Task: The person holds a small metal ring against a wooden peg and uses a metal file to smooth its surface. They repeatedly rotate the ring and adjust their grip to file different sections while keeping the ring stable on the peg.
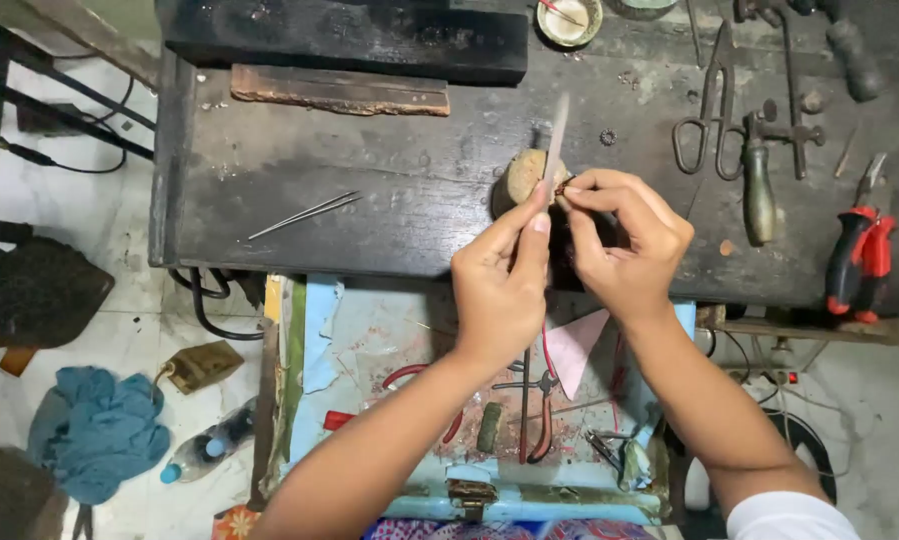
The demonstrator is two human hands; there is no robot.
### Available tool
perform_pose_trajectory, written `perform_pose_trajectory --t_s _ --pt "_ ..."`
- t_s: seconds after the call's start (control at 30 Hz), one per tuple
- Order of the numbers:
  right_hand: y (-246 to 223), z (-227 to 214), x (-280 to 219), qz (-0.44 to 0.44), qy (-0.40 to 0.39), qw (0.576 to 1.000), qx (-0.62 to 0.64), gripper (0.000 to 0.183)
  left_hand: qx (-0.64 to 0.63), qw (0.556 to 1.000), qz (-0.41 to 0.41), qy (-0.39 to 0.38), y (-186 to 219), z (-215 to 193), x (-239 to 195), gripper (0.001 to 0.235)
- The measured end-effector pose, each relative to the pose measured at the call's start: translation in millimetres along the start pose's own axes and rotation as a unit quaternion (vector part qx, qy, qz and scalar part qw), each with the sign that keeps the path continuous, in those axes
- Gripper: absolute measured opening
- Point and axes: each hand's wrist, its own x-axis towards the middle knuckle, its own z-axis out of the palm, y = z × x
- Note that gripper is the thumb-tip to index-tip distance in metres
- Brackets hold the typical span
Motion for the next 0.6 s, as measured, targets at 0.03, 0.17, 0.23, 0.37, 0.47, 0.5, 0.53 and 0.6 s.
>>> perform_pose_trajectory --t_s 0.03,0.17,0.23,0.37,0.47,0.5,0.53,0.6 --pt "1 0 0 -0.001 -0.003 1.000 0.001 0.012 -0.001 1.000 0.000 0.003 10 -6 -8 0.030" --pt "-5 -2 -1 0.008 -0.022 1.000 -0.008 0.012 0.025 0.998 -0.051 0.001 30 -20 -39 0.029" --pt "-4 -2 0 0.023 -0.041 0.999 -0.019 0.012 0.035 0.996 -0.084 -0.014 25 -17 -32 0.030" --pt "1 0 -2 0.003 -0.004 1.000 0.000 0.013 0.007 1.000 -0.009 -0.020 10 -1 4 0.026" --pt "0 0 -1 0.002 -0.004 1.000 0.000 0.013 -0.031 0.999 -0.020 -0.008 1 -1 3 0.028" --pt "1 -1 -1 0.000 -0.005 1.000 0.001 0.013 -0.049 0.998 -0.027 0.000 -4 -2 0 0.028" --pt "1 1 0 -0.002 -0.005 1.000 0.002 0.013 -0.049 0.998 -0.026 0.001 3 -6 -9 0.028" --pt "1 0 0 -0.004 -0.005 1.000 0.003 0.012 -0.020 0.999 -0.044 0.001 16 -13 -27 0.027"
